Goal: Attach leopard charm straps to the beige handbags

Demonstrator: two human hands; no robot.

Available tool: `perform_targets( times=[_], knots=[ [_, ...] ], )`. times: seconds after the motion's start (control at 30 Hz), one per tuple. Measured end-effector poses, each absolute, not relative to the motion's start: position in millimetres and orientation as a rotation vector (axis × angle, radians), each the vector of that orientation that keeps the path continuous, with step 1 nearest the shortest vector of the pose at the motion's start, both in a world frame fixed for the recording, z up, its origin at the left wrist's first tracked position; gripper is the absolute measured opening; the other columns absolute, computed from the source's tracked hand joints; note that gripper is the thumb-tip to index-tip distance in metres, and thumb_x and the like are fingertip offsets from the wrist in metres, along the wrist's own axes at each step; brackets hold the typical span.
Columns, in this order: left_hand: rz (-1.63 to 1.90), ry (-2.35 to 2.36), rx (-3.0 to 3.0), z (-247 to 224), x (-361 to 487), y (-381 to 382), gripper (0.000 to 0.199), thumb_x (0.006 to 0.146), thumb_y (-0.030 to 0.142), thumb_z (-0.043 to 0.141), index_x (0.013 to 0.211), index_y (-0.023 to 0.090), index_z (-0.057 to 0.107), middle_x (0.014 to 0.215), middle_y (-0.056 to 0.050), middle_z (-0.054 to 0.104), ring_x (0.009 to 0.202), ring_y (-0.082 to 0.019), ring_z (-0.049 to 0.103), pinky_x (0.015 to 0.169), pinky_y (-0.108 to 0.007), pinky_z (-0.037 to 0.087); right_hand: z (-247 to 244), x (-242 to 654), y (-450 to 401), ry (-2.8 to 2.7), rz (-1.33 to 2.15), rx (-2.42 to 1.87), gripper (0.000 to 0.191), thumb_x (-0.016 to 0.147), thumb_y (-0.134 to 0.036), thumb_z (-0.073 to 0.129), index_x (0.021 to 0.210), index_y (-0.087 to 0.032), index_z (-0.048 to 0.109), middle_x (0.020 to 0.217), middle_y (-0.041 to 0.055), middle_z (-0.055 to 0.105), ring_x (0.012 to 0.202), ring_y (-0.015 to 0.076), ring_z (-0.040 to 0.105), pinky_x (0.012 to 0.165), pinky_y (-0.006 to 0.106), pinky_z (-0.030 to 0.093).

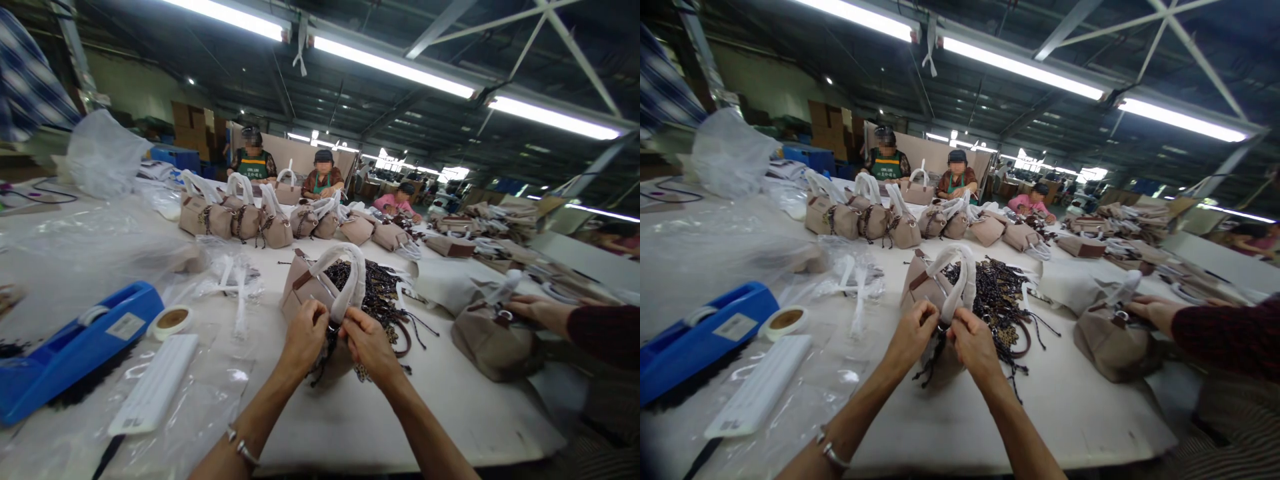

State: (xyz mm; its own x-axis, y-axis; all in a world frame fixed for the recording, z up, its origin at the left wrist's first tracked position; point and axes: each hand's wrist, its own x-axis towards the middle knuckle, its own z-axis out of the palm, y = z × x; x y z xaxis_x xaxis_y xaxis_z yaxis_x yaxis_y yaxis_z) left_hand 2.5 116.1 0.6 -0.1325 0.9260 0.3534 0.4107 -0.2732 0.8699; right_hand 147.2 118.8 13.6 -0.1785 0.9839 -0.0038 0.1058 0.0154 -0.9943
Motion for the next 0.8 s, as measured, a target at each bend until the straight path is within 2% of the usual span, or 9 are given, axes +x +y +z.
perform_targets(
  times=[0.13, 0.27, 0.33, 0.43, 0.6, 0.8],
  knots=[
    [1.265, 1.733, 2.034, 12.7, -2.7, 121.6, 0.013, 0.085, 0.015, 0.049, 0.078, 0.020, 0.058, 0.085, -0.005, 0.062, 0.088, -0.023, 0.054, 0.081, -0.035, 0.040, 11.7, 148.9, 121.0, -1.457, 1.207, -1.223, 0.026, 0.080, -0.041, 0.055, 0.086, -0.018, 0.065, 0.056, -0.0064, 0.051, 0.036, 0.0055, 0.031, 0.034, 0.019, 0.021],
    [1.066, 1.690, 2.372, 24.8, -7.4, 129.3, 0.015, 0.084, 0.013, 0.050, 0.081, 0.019, 0.063, 0.091, -0.008, 0.065, 0.092, -0.025, 0.056, 0.079, -0.035, 0.041, 20.4, 148.5, 121.6, -1.585, 0.914, -1.261, 0.020, 0.078, -0.033, 0.056, 0.082, -0.018, 0.069, 0.060, -0.0039, 0.058, 0.051, 0.0108, 0.049, 0.048, 0.021, 0.037],
    [1.023, 1.601, 2.456, 28.3, -9.7, 133.4, 0.019, 0.083, 0.010, 0.049, 0.081, 0.019, 0.065, 0.091, -0.009, 0.066, 0.092, -0.025, 0.057, 0.079, -0.035, 0.042, 25.8, 147.8, 122.5, -1.596, 0.819, -1.305, 0.021, 0.076, -0.030, 0.057, 0.090, -0.019, 0.069, 0.062, -0.0036, 0.062, 0.057, 0.0133, 0.054, 0.053, 0.022, 0.040],
    [0.999, 1.471, 2.483, 30.1, -13.3, 139.1, 0.021, 0.081, 0.009, 0.049, 0.081, 0.019, 0.068, 0.088, -0.010, 0.067, 0.087, -0.023, 0.059, 0.078, -0.033, 0.043, 29.7, 147.3, 123.9, -1.616, 0.811, -1.349, 0.027, 0.075, -0.030, 0.058, 0.096, -0.018, 0.070, 0.060, -0.0034, 0.062, 0.055, 0.0146, 0.053, 0.053, 0.023, 0.040],
    [0.968, 1.420, 2.523, 28.9, -15.9, 145.8, 0.018, 0.080, 0.012, 0.052, 0.073, 0.018, 0.067, 0.080, -0.010, 0.066, 0.081, -0.023, 0.059, 0.078, -0.033, 0.044, 27.5, 147.4, 123.5, -1.647, 0.738, -1.309, 0.016, 0.073, -0.029, 0.058, 0.071, -0.019, 0.071, 0.063, -0.0022, 0.065, 0.061, 0.0149, 0.055, 0.060, 0.023, 0.043],
    [0.971, 1.355, 2.419, 29.9, -17.4, 150.0, 0.015, 0.080, 0.016, 0.056, 0.070, 0.020, 0.066, 0.079, -0.008, 0.066, 0.079, -0.022, 0.058, 0.081, -0.033, 0.044, 27.6, 146.2, 122.2, -1.648, 0.675, -1.284, 0.022, 0.077, -0.034, 0.059, 0.084, -0.020, 0.075, 0.074, 0.0003, 0.071, 0.069, 0.0178, 0.062, 0.066, 0.026, 0.047]
  ],
)
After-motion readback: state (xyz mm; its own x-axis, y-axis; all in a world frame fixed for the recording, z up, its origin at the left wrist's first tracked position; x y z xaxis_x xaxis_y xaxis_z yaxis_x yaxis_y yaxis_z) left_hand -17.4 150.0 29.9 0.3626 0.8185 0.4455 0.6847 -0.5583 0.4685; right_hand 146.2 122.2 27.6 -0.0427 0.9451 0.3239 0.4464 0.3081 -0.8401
